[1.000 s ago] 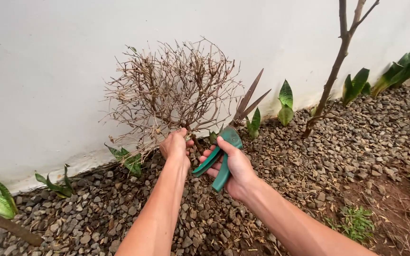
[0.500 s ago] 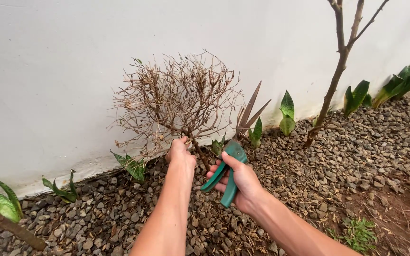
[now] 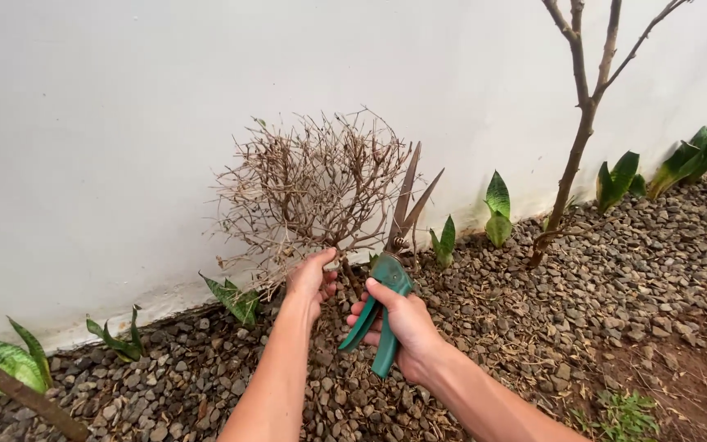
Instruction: Trimming the dead branches of a small bush in a garden using handheld shears.
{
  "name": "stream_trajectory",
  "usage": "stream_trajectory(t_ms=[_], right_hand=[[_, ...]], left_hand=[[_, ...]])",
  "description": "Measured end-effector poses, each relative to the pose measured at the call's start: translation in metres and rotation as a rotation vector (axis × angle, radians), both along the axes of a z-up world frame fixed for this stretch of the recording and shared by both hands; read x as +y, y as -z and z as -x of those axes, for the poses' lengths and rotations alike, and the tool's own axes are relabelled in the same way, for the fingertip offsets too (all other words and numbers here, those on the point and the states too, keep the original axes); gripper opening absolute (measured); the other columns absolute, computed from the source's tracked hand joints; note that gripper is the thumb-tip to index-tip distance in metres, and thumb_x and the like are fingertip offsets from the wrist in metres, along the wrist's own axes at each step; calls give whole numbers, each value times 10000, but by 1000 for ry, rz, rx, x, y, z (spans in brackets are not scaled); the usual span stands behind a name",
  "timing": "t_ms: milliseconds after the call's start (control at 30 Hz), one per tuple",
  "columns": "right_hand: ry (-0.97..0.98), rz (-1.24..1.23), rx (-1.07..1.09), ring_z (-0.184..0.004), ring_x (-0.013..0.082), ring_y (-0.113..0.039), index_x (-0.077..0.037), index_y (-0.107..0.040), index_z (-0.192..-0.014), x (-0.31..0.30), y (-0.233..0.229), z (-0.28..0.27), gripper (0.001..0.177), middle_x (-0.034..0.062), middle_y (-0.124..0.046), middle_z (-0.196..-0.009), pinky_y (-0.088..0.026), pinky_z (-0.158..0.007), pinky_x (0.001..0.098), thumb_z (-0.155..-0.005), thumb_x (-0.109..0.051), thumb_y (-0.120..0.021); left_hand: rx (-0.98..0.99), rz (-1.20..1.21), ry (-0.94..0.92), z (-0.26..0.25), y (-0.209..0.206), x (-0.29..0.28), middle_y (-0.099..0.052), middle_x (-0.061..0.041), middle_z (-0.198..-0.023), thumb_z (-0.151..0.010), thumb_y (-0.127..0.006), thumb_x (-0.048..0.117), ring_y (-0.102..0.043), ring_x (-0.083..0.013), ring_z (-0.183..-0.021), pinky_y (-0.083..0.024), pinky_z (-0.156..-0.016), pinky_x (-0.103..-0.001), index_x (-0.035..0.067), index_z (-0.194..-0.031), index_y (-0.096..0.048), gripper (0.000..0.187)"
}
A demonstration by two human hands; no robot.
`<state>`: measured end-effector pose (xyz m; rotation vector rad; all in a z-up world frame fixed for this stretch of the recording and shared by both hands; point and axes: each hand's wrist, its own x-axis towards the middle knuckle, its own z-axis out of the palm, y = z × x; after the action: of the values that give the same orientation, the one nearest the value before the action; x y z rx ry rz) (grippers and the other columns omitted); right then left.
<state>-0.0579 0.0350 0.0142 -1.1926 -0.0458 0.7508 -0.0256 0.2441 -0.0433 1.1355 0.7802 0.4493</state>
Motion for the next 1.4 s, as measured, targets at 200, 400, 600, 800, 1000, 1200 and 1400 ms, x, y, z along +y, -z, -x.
stream_trajectory(t_ms=[200,400,600,800,1000,1200,1400], right_hand=[[28,13,5,-832,245,-723,-18,-631,-1027,-3,3,-9,312,138,-721,-915,-625,-769,433,-971,-325,-609],[35,3,23,-832,245,-722,-6,-626,-1037,1,9,-14,327,135,-717,-915,-624,-773,442,-968,-326,-614],[34,-21,60,-843,250,-726,-13,-619,-1057,9,7,-13,317,137,-712,-930,-636,-787,451,-962,-315,-625],[44,4,26,-834,226,-734,-28,-635,-1044,20,12,-16,305,117,-730,-907,-600,-767,408,-967,-322,-615],[45,-52,39,-798,234,-722,-19,-630,-1038,26,12,-17,278,128,-720,-890,-635,-756,410,-969,-289,-623],[58,-75,42,-781,212,-713,-46,-642,-1029,31,15,-23,257,107,-719,-886,-615,-729,399,-961,-294,-629],[53,-55,16,-773,201,-710,-45,-651,-1018,35,20,-20,263,99,-718,-879,-608,-736,403,-961,-301,-634]], left_hand=[[-32,-276,167,-1,9,6,-747,30,-968,-863,-770,308,-678,-114,-853,-538,-695,-291,142,-998,-741,216],[-13,-373,94,-4,10,1,-765,-16,-976,-889,-752,355,-700,-126,-867,-555,-698,-317,104,-1017,-759,282],[-32,-321,146,9,-13,-12,-745,9,-963,-862,-749,368,-682,-139,-830,-568,-625,-312,121,-1043,-766,307],[-41,-349,62,7,-1,-6,-757,-48,-897,-883,-754,322,-701,-127,-753,-561,-633,-268,95,-963,-744,241],[-67,-263,-212,-17,8,-15,-620,-13,-792,-856,-793,241,-563,-139,-591,-474,-498,-296,63,-817,-728,194],[-60,-76,-313,-14,-12,-23,-666,-24,-747,-818,-781,159,-524,-156,-555,-405,-431,-296,52,-789,-704,135],[-86,195,-406,-21,-14,-18,-641,-62,-761,-832,-727,68,-501,-187,-536,-383,-438,-328,18,-841,-690,63]])
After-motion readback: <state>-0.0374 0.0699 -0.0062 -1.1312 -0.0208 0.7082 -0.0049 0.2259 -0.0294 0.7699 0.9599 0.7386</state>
